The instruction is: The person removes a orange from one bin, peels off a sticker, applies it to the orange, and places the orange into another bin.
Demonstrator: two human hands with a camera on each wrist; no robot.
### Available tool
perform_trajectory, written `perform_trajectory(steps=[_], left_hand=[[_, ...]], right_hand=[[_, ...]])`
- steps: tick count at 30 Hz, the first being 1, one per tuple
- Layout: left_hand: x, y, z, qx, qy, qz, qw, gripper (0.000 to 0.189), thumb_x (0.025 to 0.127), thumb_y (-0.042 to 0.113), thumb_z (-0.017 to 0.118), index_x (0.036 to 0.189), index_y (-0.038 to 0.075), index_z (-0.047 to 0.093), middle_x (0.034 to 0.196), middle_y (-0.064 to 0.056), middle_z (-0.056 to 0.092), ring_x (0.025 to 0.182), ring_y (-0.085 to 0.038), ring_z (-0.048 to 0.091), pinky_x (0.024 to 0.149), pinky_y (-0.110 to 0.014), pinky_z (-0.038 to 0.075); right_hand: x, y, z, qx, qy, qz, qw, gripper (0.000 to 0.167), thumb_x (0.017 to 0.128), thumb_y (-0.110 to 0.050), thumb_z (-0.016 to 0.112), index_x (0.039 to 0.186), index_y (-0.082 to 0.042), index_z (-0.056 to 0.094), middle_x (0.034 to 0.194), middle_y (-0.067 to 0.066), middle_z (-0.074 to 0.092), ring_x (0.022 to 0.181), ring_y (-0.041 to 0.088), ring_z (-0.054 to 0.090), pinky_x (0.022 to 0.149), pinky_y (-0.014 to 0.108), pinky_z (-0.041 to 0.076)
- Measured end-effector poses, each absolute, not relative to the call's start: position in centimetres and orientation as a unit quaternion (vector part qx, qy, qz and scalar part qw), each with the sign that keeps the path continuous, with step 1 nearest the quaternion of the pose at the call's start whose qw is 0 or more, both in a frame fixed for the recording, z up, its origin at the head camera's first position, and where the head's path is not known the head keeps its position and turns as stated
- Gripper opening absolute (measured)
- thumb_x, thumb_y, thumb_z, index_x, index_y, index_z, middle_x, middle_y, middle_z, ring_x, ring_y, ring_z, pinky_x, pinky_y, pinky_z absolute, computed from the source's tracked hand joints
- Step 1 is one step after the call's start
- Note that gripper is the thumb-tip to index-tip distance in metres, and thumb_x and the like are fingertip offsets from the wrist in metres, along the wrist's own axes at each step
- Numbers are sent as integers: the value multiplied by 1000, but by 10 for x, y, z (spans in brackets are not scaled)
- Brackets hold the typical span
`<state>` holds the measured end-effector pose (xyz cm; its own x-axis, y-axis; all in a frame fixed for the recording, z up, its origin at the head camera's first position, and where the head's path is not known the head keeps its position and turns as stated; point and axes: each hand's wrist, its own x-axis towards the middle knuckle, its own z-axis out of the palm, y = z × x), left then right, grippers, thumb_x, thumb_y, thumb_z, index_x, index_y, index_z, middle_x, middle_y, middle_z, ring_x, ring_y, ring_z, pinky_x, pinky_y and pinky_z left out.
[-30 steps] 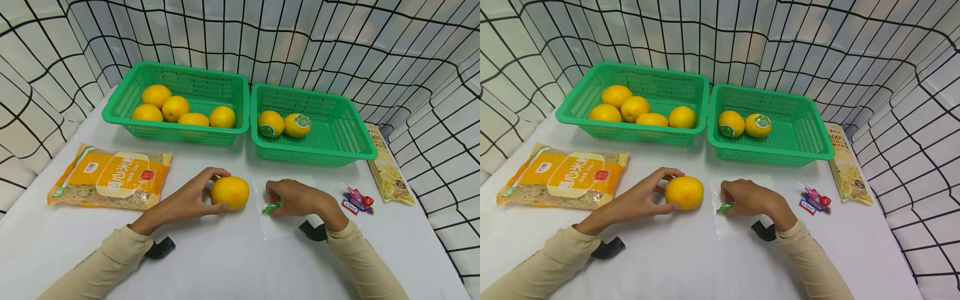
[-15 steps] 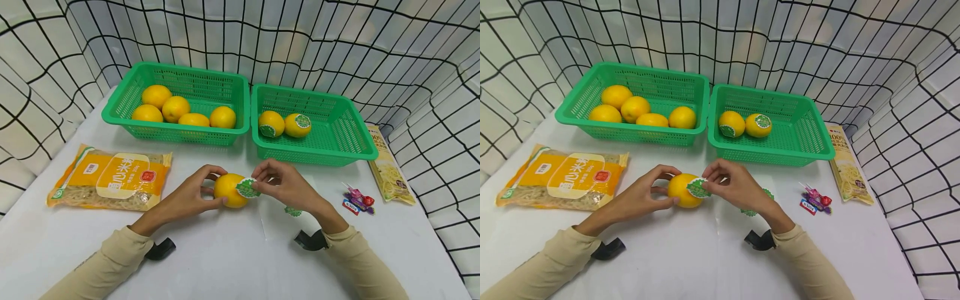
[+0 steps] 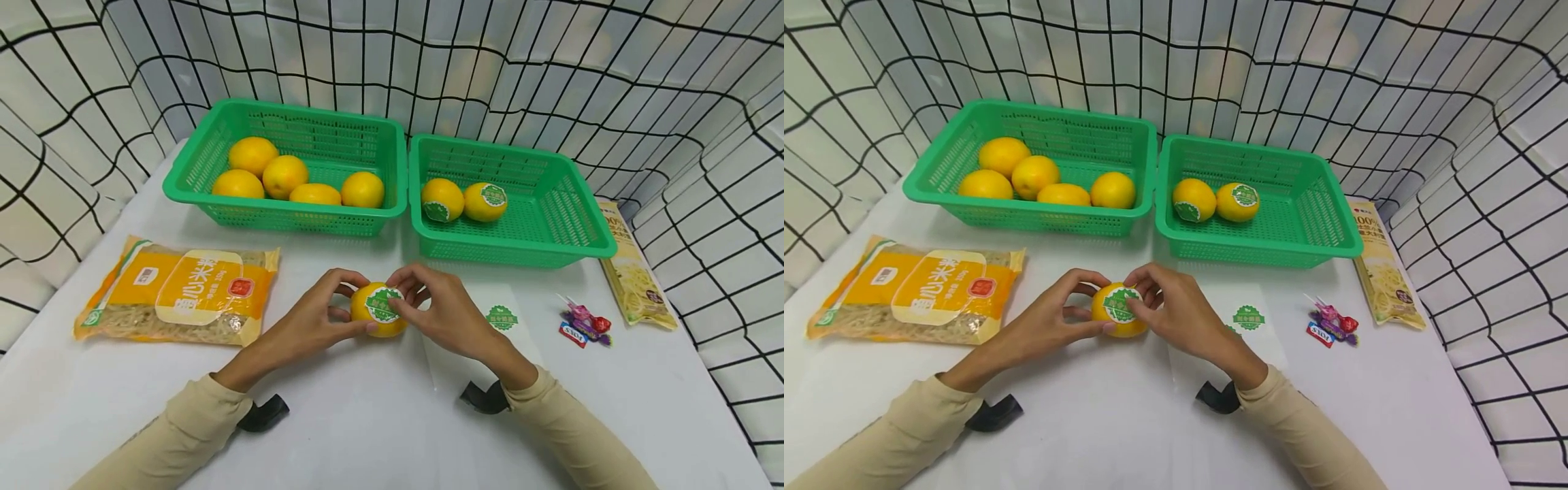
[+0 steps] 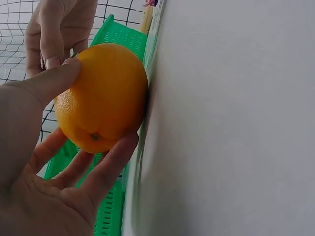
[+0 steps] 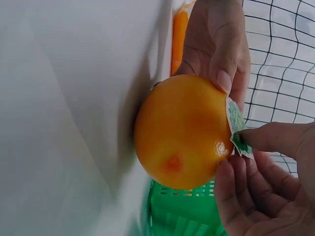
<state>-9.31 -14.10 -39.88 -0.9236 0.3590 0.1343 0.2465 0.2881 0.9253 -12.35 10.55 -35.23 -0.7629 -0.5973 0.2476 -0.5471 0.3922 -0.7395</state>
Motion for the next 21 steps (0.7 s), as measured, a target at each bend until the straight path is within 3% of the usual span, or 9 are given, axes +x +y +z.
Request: perform_trajectory(steps=[7,11,15,18,21], left_hand=[[-93,-139,-399,188,802,565,54,63,89,14,89,138,7,50,139,-9,55,122,-28,57,95,-34,61],[-93,-140,-399,185,800,568,50,63,89,15,89,138,7,50,138,-9,55,120,-27,57,95,-34,61],[-93,-139,-398,187,795,575,44,61,89,13,88,135,6,50,137,-9,55,119,-27,58,95,-35,61],[-92,-138,-398,188,796,573,42,60,89,12,88,135,5,49,137,-11,55,118,-27,59,95,-35,60],[-92,-138,-399,185,800,570,39,61,89,12,88,136,3,49,137,-13,55,117,-28,60,95,-34,60]], right_hand=[[-121,106,-355,-376,853,-361,-31,22,96,-9,80,117,-8,72,103,1,71,86,13,64,76,26,60],[-118,106,-355,-395,876,-260,-97,23,96,-18,81,118,-16,76,105,-1,68,90,14,64,68,26,57],[-117,107,-352,-394,893,-190,-108,26,100,-27,77,126,-25,77,119,-1,67,99,15,63,61,26,54],[-118,108,-352,-398,890,-184,-124,28,99,-30,78,127,-25,77,127,-1,67,110,17,64,63,27,56],[-119,107,-354,-417,870,-207,-164,23,95,-26,83,117,-19,80,123,-2,72,113,17,65,73,29,61]])
